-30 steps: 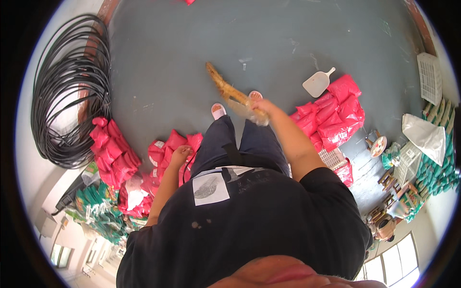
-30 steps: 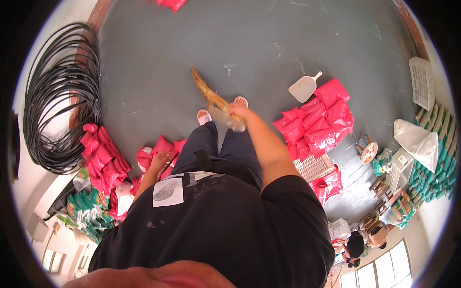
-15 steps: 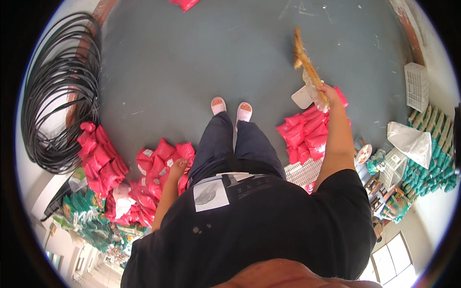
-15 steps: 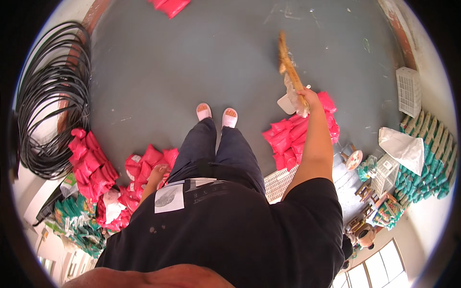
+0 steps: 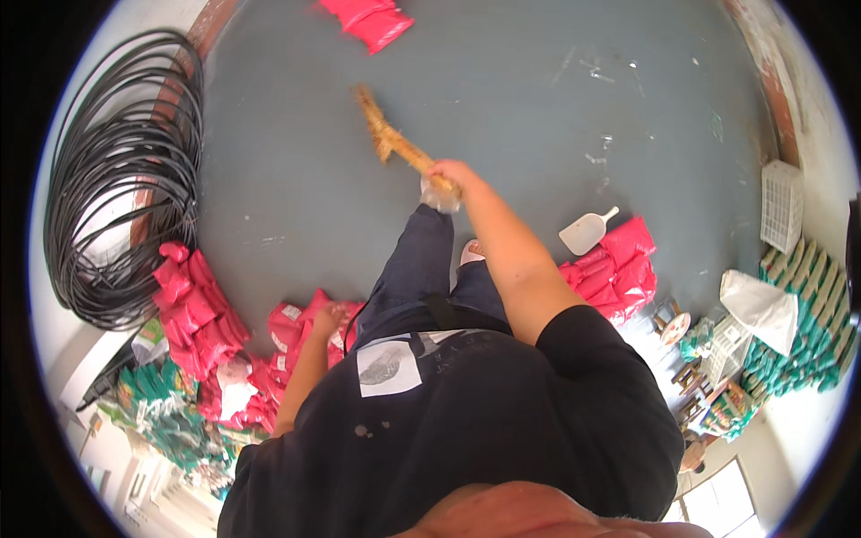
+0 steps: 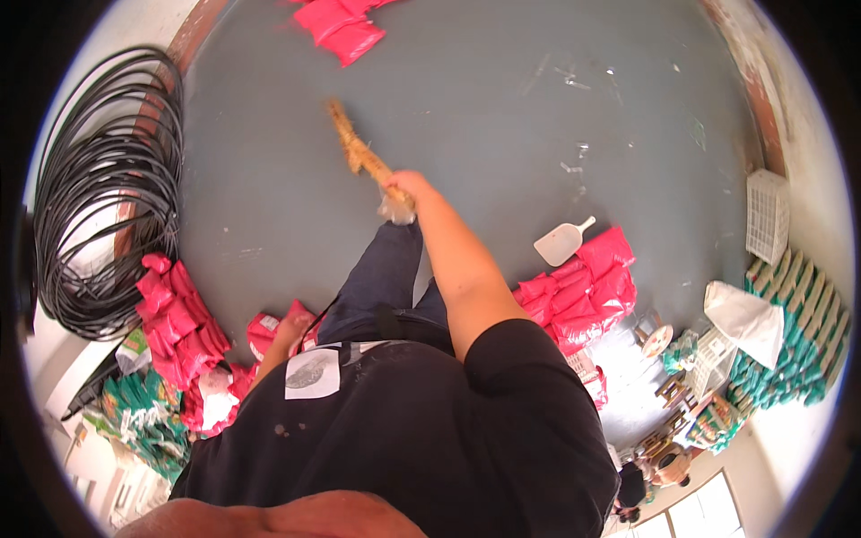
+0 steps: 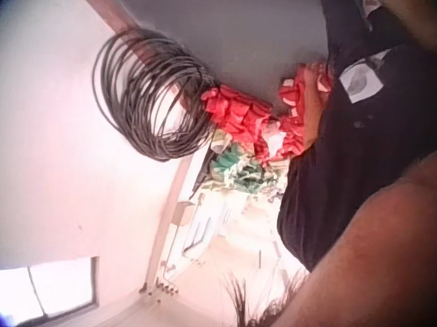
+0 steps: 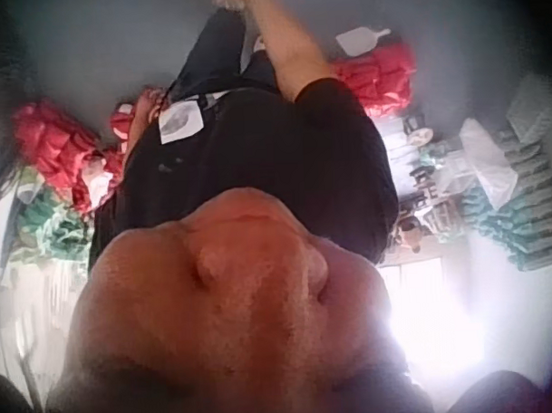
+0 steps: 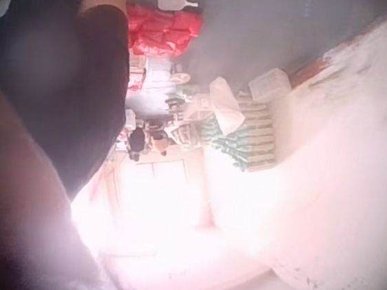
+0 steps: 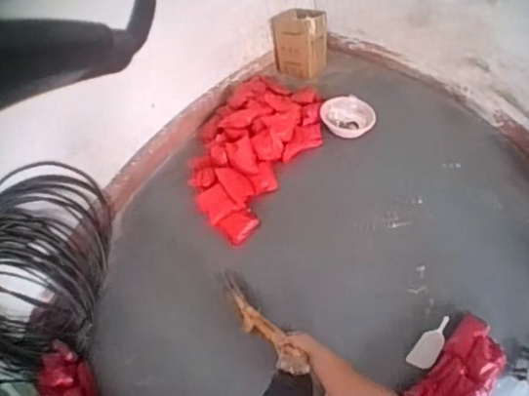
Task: The person sweeps a cluttered floor using a broom and dustpan, moving debris into the dustpan. They navigate around stacks of red and green packages, plastic crates, and a digital scale, occasionally lifting the scale to sweep underneath it.
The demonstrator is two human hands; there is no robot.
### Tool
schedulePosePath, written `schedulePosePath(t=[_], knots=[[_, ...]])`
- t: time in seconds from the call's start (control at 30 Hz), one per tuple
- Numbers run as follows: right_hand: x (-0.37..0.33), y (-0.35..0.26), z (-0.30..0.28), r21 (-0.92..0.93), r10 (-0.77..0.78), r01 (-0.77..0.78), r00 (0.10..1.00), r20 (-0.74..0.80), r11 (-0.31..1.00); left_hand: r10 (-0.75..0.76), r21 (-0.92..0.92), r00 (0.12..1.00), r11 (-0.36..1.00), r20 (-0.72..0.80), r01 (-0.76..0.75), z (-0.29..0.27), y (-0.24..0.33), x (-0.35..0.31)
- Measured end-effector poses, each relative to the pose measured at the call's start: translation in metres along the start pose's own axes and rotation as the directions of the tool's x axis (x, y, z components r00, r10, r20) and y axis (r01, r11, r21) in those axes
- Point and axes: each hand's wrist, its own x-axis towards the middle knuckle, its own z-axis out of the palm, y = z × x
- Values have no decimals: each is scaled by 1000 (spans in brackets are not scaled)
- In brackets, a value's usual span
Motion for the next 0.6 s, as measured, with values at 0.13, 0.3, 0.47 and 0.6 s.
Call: schedulePosePath(t=[0.13,0.3,0.47,0.6], knots=[[-13,-55,-71,229,190,-187,982,8,955,91,-170,992,980,-83,-104,-33,89,7],[-123,-66,-189,344,121,-12,947,-298,939,40,-143,999,989,32,-35,-37,137,33],[-162,-74,-235,289,-56,205,890,-452,935,-35,-72,995,997,93,42,-29,161,54],[-179,-96,-222,364,51,-57,998,25,930,-80,-177,996,980,38,85,-18,163,54]])
